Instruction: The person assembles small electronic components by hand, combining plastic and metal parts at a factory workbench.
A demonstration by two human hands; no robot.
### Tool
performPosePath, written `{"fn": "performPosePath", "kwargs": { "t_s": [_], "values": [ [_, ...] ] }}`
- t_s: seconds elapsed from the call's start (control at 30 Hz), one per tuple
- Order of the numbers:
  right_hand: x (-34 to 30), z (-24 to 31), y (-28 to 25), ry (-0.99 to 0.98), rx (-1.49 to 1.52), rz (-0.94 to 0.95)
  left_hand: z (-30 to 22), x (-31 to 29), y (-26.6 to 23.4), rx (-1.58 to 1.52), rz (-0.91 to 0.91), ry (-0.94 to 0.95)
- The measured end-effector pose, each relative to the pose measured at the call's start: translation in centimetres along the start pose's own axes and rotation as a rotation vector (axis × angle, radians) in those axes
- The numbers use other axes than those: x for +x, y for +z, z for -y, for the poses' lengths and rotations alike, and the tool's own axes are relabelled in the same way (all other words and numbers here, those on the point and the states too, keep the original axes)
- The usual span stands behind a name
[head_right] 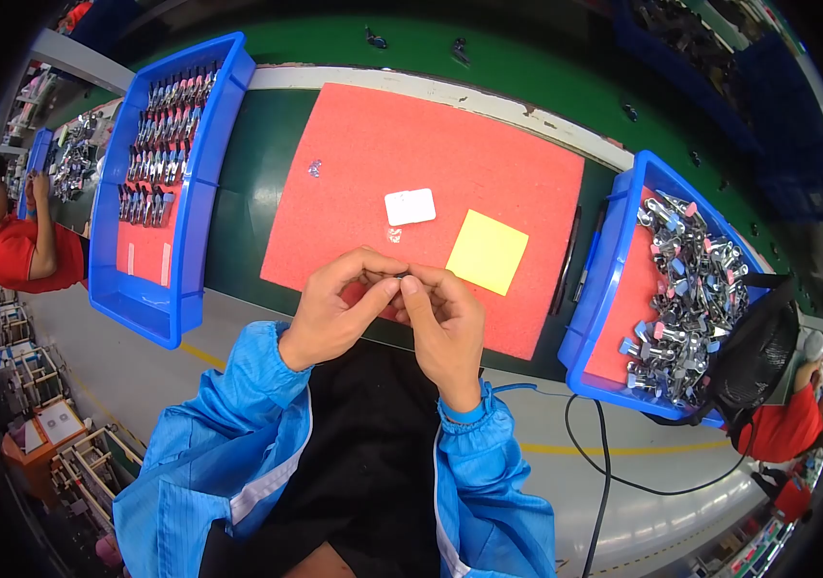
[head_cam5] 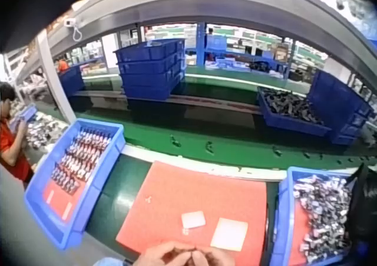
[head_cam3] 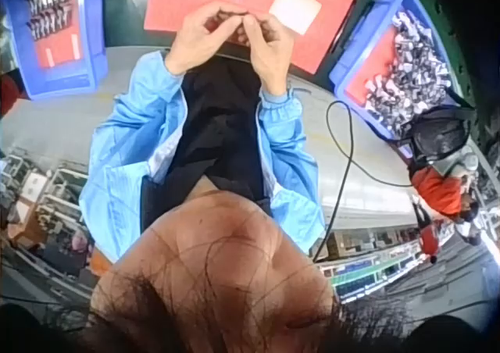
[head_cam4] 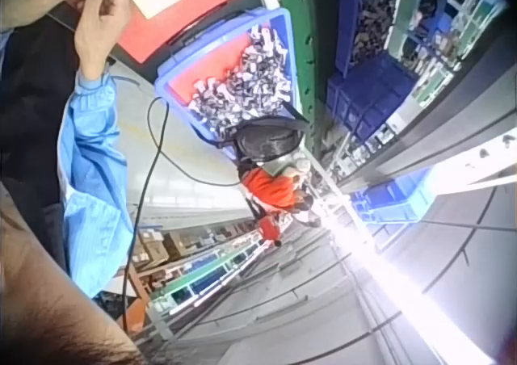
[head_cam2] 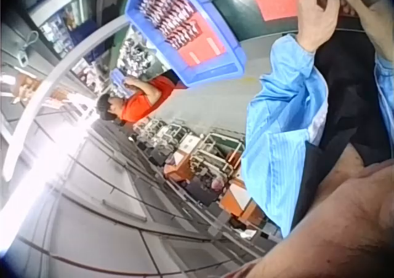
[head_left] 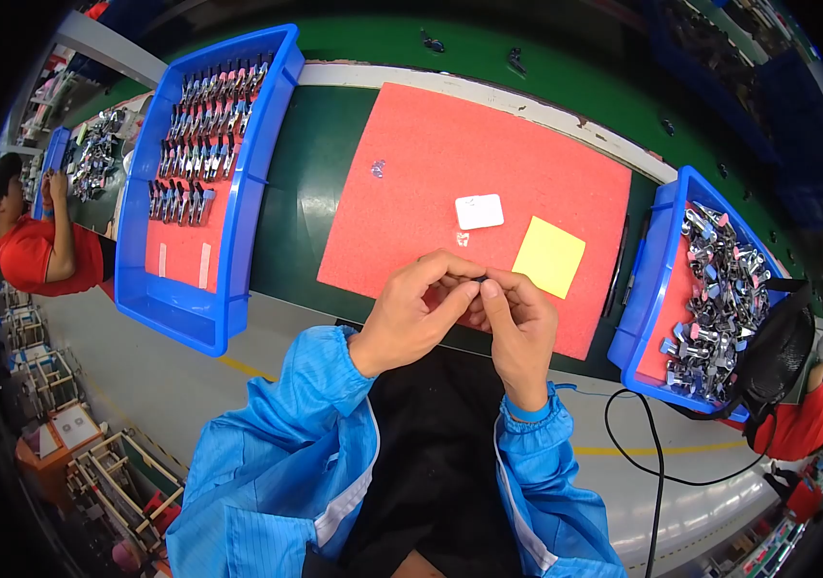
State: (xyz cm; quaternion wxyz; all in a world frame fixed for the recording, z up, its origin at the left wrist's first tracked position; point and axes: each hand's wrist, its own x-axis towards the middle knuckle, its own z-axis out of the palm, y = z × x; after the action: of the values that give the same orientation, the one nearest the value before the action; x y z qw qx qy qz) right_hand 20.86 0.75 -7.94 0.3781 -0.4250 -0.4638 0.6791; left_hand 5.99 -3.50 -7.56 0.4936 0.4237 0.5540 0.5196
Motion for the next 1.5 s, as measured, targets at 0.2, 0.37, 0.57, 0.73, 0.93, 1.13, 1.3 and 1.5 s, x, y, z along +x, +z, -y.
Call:
{"fn": "performPosePath", "kwargs": {
  "t_s": [0.2, 0.37, 0.57, 0.73, 0.93, 1.13, 1.3, 1.5],
  "values": [
    [-0.1, 0.1, 0.1, -0.019, -0.013, -0.004, -0.3, 0.1, -0.2, 0.092, -0.006, 0.086],
    [-0.2, 0.7, -0.4, -0.016, -0.008, 0.001, -1.3, 0.1, -0.2, 0.09, -0.015, 0.061],
    [0.0, 1.2, -1.1, -0.031, 0.024, 0.077, -2.2, 0.1, -0.3, 0.176, -0.005, 0.177],
    [-0.1, 1.7, -1.1, -0.048, 0.038, 0.09, -2.7, 0.3, -0.4, 0.216, 0.026, 0.244],
    [-0.4, 1.9, -0.9, -0.044, 0.051, 0.08, -2.8, 0.2, -0.4, 0.253, 0.025, 0.278],
    [-0.2, 2.1, -1.5, -0.007, 0.1, 0.121, -2.9, 0.3, -0.5, 0.28, 0.05, 0.316],
    [-0.1, 2.9, -1.6, 0.003, 0.097, 0.11, -3.5, 0.7, -0.4, 0.259, 0.054, 0.349],
    [0.7, 2.7, -0.9, 0.014, 0.067, 0.098, -2.4, 1.1, -0.3, 0.314, -0.01, 0.411]
  ]
}}
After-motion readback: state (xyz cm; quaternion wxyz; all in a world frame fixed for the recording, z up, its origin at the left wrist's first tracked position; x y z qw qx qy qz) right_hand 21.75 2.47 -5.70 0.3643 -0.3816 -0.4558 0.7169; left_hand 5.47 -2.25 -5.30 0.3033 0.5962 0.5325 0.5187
